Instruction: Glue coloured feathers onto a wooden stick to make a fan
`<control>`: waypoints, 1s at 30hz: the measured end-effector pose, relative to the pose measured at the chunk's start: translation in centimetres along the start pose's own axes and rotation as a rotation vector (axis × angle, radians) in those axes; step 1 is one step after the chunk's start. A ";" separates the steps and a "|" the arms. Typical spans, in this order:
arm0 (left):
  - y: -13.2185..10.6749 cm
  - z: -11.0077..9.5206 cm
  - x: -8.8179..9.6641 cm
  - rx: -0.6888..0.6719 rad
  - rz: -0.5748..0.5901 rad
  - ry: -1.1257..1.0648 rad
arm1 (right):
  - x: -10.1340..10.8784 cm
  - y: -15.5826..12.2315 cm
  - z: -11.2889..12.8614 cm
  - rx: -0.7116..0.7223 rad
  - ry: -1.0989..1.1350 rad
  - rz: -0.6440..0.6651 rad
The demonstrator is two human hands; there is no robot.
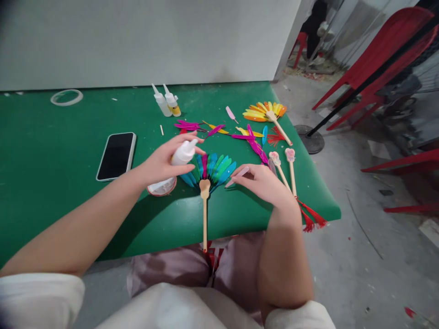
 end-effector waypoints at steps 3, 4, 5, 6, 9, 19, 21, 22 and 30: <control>-3.1 0.7 1.9 0.153 -0.300 -0.017 | -0.2 0.1 0.3 0.027 0.136 -0.030; -4.2 1.2 2.4 0.224 -0.379 -0.018 | -0.4 0.2 0.4 0.032 0.177 -0.049; -5.3 1.9 2.8 0.284 -0.453 -0.021 | -0.6 0.2 0.6 0.033 0.212 -0.070; -6.4 2.5 3.2 0.325 -0.532 -0.024 | -0.8 0.3 0.7 0.035 0.239 -0.093; -9.0 4.3 4.2 0.410 -0.685 0.080 | -2.0 0.6 1.2 0.040 0.311 -0.142; -10.0 7.6 5.6 0.264 -0.551 0.394 | -10.5 2.9 5.8 -0.054 0.562 -0.109; -10.2 8.0 5.8 0.215 -0.515 0.426 | -11.6 3.6 6.7 -0.013 0.521 -0.072; -10.2 8.1 5.9 0.207 -0.510 0.439 | -12.1 3.8 7.1 0.014 0.495 -0.057; -10.6 8.1 7.2 0.360 -0.518 0.185 | -15.3 3.7 6.3 0.100 0.276 -0.171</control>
Point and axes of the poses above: each hand's wrist, its own y-axis towards the middle knuckle, its own x-axis out of the back of the hand, z = x × y, the point moved 2 cm from there along y, towards the middle knuckle, and after that the axes turned 7 degrees about -z, right-handed, at the moved point
